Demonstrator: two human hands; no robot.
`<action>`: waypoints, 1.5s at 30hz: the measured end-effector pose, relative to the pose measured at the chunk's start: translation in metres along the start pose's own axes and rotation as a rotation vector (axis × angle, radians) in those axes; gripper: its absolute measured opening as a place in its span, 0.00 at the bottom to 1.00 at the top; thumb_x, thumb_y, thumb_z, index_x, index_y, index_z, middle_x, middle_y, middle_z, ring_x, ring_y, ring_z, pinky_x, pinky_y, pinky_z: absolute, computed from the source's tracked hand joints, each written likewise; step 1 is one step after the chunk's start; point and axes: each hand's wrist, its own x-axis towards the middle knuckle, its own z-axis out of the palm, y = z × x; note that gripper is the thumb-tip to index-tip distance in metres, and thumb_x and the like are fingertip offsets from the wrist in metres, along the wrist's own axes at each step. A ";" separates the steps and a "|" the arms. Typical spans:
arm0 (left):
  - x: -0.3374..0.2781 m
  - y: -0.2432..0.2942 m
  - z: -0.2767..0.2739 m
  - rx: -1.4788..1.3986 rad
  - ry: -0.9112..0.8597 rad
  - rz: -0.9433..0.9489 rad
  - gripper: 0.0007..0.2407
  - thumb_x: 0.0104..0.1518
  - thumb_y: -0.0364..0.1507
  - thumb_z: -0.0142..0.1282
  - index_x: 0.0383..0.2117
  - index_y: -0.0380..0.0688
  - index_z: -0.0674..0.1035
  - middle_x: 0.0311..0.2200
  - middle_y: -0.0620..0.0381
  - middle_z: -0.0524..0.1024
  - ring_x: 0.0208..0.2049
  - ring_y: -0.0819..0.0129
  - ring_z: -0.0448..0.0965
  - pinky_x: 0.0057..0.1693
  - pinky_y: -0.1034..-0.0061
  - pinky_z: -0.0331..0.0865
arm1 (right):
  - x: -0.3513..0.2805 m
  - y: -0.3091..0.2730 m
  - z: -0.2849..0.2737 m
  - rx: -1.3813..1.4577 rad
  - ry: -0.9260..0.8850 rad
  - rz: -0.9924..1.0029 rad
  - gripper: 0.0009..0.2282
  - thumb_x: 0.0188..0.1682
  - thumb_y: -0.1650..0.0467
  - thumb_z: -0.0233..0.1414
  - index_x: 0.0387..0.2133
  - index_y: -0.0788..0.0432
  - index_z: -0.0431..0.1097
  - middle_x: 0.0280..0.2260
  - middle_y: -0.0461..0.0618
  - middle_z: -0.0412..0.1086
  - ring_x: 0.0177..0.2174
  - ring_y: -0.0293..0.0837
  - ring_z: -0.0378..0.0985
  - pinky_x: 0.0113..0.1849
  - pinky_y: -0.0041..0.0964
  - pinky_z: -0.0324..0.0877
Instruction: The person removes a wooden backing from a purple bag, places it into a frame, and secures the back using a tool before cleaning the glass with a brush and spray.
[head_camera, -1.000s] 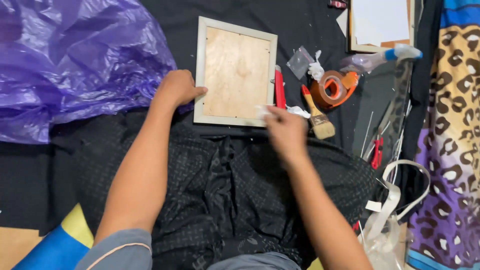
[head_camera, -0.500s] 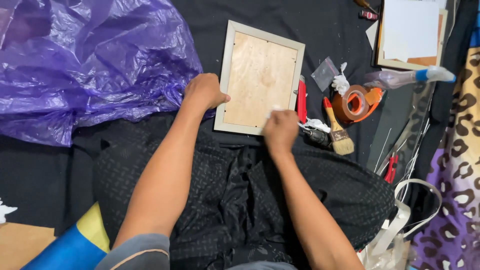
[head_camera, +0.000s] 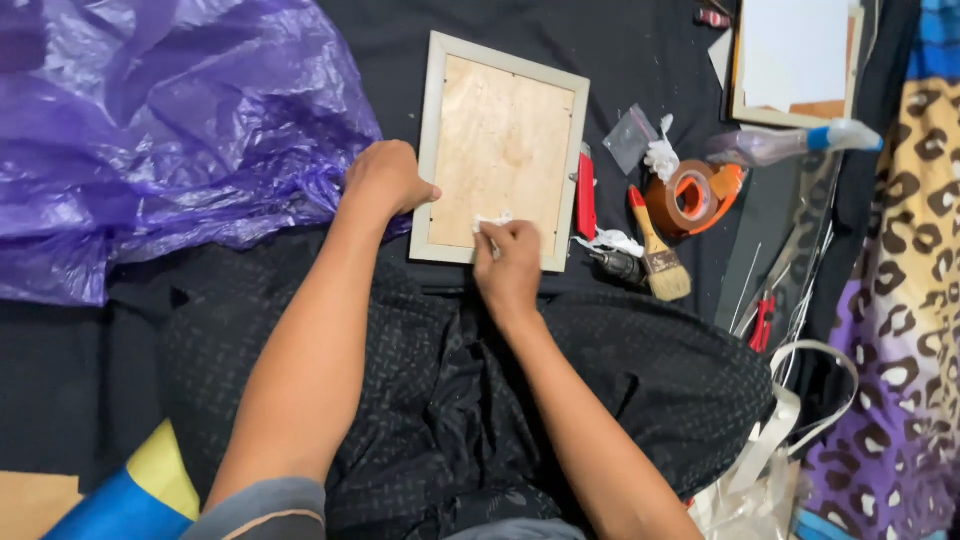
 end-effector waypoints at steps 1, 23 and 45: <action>0.001 0.001 0.002 -0.003 0.021 -0.005 0.22 0.52 0.35 0.68 0.46 0.25 0.80 0.46 0.29 0.78 0.52 0.32 0.77 0.54 0.41 0.72 | 0.001 0.013 -0.003 -0.055 0.041 0.021 0.04 0.43 0.71 0.63 0.30 0.51 0.78 0.35 0.46 0.69 0.36 0.51 0.77 0.39 0.40 0.73; 0.000 0.001 0.000 -0.015 0.019 0.039 0.21 0.58 0.35 0.58 0.49 0.25 0.79 0.50 0.27 0.75 0.55 0.31 0.74 0.55 0.39 0.72 | 0.006 -0.031 0.043 0.056 0.023 0.191 0.04 0.49 0.70 0.55 0.32 0.52 0.78 0.27 0.50 0.72 0.34 0.54 0.80 0.38 0.43 0.75; 0.017 -0.006 0.006 -0.056 -0.009 -0.056 0.21 0.58 0.36 0.59 0.49 0.26 0.79 0.48 0.28 0.77 0.52 0.33 0.76 0.53 0.41 0.73 | 0.039 0.080 0.011 -0.075 0.245 0.165 0.03 0.53 0.72 0.53 0.33 0.56 0.75 0.29 0.51 0.72 0.33 0.56 0.77 0.41 0.45 0.71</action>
